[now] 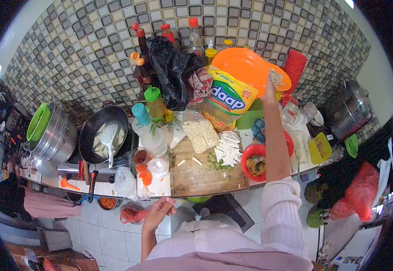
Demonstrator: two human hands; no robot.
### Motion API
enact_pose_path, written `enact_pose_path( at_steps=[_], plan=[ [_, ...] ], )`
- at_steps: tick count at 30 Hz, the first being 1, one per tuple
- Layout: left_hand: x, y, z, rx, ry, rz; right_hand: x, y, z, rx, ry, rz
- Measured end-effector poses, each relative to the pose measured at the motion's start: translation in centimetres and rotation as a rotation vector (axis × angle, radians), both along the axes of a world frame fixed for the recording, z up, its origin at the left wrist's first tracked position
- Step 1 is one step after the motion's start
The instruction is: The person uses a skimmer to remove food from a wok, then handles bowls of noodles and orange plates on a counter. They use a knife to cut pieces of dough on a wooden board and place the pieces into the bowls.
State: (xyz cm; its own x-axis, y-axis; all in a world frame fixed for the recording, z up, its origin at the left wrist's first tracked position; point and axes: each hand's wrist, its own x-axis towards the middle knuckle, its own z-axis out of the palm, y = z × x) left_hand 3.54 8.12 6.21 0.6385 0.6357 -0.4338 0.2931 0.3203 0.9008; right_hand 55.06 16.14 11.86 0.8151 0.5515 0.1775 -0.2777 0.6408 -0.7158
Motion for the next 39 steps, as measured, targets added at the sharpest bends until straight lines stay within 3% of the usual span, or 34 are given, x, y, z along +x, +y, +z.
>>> enact_pose_path(
  at_steps=[5,11,14,16,17,19,20,22,26,32,34,38,39],
  plan=[
    [-0.4,-0.3,0.2,-0.004,0.019,0.026,2.5,0.3,-2.5,0.101,-0.075,0.029],
    [-0.8,-0.5,-0.2,-0.021,-0.005,0.026,2.3,-0.9,-3.3,-0.065,-0.052,-0.181],
    [-0.8,-0.5,-0.3,-0.019,0.002,0.02,4.7,-1.1,-6.0,-0.293,-0.221,-0.308],
    [-0.8,-0.5,-0.2,-0.012,0.014,0.017,6.7,-1.4,-7.5,-0.745,-0.597,-0.42],
    [-0.8,-0.5,-0.2,-0.005,0.026,0.015,7.5,-1.6,-8.0,-0.744,-0.597,-0.421],
    [-0.9,-0.5,-0.2,-0.013,0.016,0.017,7.6,-2.1,-7.8,-1.092,-0.662,-0.453],
    [-0.9,-0.5,-0.2,-0.021,0.006,0.019,7.4,-2.4,-8.0,-1.094,-0.661,-0.455],
    [-0.8,-0.5,-0.1,-0.024,0.01,0.019,4.3,-4.0,-5.7,-1.252,-0.802,-0.68],
    [-0.6,-0.4,0.0,-0.028,0.005,0.012,3.6,-5.5,-4.0,-1.247,-0.54,-0.51],
    [-0.3,-0.3,-0.3,-0.019,0.025,0.003,12.5,-5.3,-11.1,-1.407,-0.867,-0.627],
    [-0.2,-0.3,-0.3,-0.018,0.024,-0.002,12.7,-5.8,-11.6,-0.959,-0.551,-0.396],
    [-0.1,-0.3,0.0,-0.005,0.026,-0.017,13.6,-8.7,-12.7,-0.878,-0.431,-0.199],
    [-0.1,-0.3,-0.1,-0.005,0.026,-0.017,10.8,-9.0,-9.8,-0.761,-0.203,-0.141]
  ],
)
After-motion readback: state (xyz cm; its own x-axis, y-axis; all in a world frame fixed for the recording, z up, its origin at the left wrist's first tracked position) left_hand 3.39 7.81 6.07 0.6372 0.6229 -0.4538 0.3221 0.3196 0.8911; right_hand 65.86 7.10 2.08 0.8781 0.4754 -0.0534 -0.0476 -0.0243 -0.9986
